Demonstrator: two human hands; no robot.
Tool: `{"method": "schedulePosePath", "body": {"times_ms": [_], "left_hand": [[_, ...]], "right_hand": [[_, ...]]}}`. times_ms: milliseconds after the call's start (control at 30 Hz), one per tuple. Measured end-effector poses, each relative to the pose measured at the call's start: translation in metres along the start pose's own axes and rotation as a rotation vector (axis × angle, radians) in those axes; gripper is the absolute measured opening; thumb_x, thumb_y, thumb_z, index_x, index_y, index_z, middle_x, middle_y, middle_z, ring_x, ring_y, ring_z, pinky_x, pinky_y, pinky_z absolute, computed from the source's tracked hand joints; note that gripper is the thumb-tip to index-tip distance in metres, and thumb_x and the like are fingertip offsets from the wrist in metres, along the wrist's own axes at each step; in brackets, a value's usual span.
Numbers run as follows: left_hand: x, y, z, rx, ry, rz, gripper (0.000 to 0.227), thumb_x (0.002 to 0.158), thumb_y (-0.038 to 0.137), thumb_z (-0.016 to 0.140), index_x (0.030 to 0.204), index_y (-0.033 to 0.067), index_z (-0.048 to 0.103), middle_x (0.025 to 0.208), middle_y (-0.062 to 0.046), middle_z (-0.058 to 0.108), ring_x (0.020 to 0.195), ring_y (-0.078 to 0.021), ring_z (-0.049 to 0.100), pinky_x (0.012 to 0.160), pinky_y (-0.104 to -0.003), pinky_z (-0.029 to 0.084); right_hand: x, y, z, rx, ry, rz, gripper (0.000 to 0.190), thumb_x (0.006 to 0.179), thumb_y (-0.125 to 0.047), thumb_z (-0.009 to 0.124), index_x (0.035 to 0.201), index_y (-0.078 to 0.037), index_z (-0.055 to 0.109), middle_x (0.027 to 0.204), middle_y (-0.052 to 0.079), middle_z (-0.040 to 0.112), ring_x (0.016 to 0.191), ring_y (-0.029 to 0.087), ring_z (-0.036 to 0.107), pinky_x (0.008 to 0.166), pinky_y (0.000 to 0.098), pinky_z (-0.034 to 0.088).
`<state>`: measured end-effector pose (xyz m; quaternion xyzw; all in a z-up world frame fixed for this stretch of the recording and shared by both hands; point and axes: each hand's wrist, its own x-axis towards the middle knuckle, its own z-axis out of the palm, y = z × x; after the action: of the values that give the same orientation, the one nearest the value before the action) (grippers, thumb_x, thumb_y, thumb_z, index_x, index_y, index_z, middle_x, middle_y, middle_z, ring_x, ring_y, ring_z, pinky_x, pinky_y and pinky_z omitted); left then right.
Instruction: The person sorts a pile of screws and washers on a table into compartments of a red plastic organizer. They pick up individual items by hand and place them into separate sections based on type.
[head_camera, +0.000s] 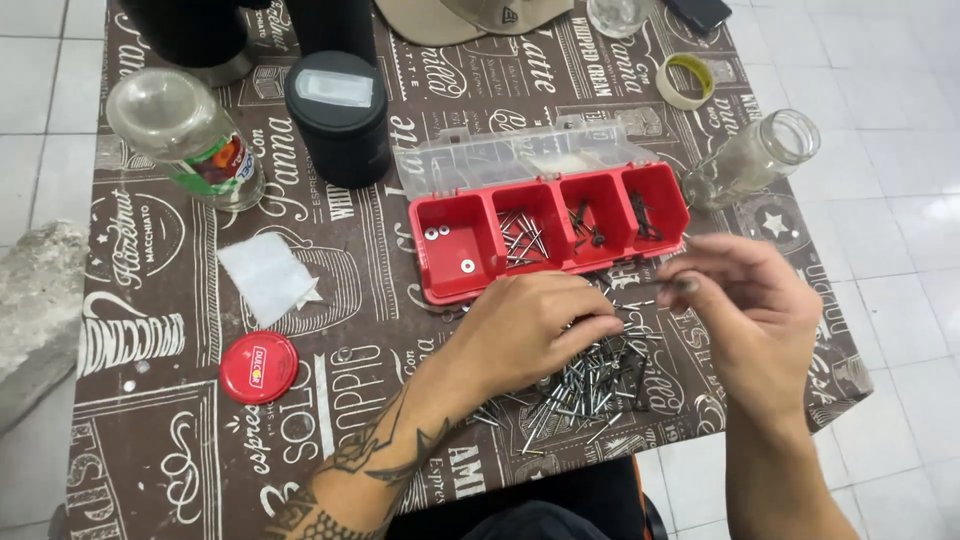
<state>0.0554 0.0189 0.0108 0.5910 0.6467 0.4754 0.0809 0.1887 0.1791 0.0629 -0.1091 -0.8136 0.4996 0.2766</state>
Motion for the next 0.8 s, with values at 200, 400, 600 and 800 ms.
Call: {"method": "schedulePosePath", "body": {"times_ms": [200, 400, 600, 800], "left_hand": [[-0.002, 0.004, -0.013, 0.014, 0.108, -0.001, 0.019, 0.097, 0.025, 0.062, 0.09, 0.0116, 0.073, 0.081, 0.0, 0.075, 0.073, -0.015, 0.071, 0.057, -0.03, 0.061], [-0.003, 0.003, -0.019, -0.025, 0.167, 0.017, 0.014, 0.096, 0.019, 0.065, 0.09, 0.0094, 0.072, 0.078, -0.002, 0.074, 0.066, -0.0143, 0.07, 0.06, -0.028, 0.06], [0.0, 0.006, -0.031, -0.117, 0.249, -0.05, 0.017, 0.096, 0.018, 0.064, 0.087, 0.0071, 0.073, 0.074, -0.003, 0.074, 0.06, -0.0116, 0.064, 0.056, -0.025, 0.052], [0.002, 0.008, -0.042, -0.158, 0.343, -0.166, 0.014, 0.093, 0.014, 0.068, 0.083, 0.0086, 0.075, 0.071, 0.0, 0.073, 0.054, -0.006, 0.054, 0.046, -0.021, 0.039]], "right_hand": [[0.024, -0.003, -0.01, -0.324, -0.016, -0.018, 0.028, 0.099, 0.016, 0.058, 0.126, 0.009, 0.059, 0.11, 0.021, 0.071, 0.097, 0.023, 0.069, 0.091, 0.0296, 0.057], [0.052, 0.046, -0.031, -0.745, -0.092, -0.176, 0.036, 0.102, 0.012, 0.05, 0.137, 0.007, 0.055, 0.104, 0.013, 0.073, 0.085, 0.024, 0.07, 0.089, 0.0381, 0.051], [0.073, 0.048, -0.024, -0.835, -0.26, -0.157, 0.063, 0.095, 0.005, 0.065, 0.153, 0.005, 0.043, 0.116, 0.021, 0.071, 0.082, 0.029, 0.067, 0.083, 0.0454, 0.055], [0.027, 0.04, -0.031, -0.976, -0.485, 0.188, 0.03, 0.096, -0.029, 0.064, 0.123, -0.019, 0.074, 0.111, 0.0, 0.08, 0.082, 0.013, 0.078, 0.083, 0.0315, 0.066]]}}
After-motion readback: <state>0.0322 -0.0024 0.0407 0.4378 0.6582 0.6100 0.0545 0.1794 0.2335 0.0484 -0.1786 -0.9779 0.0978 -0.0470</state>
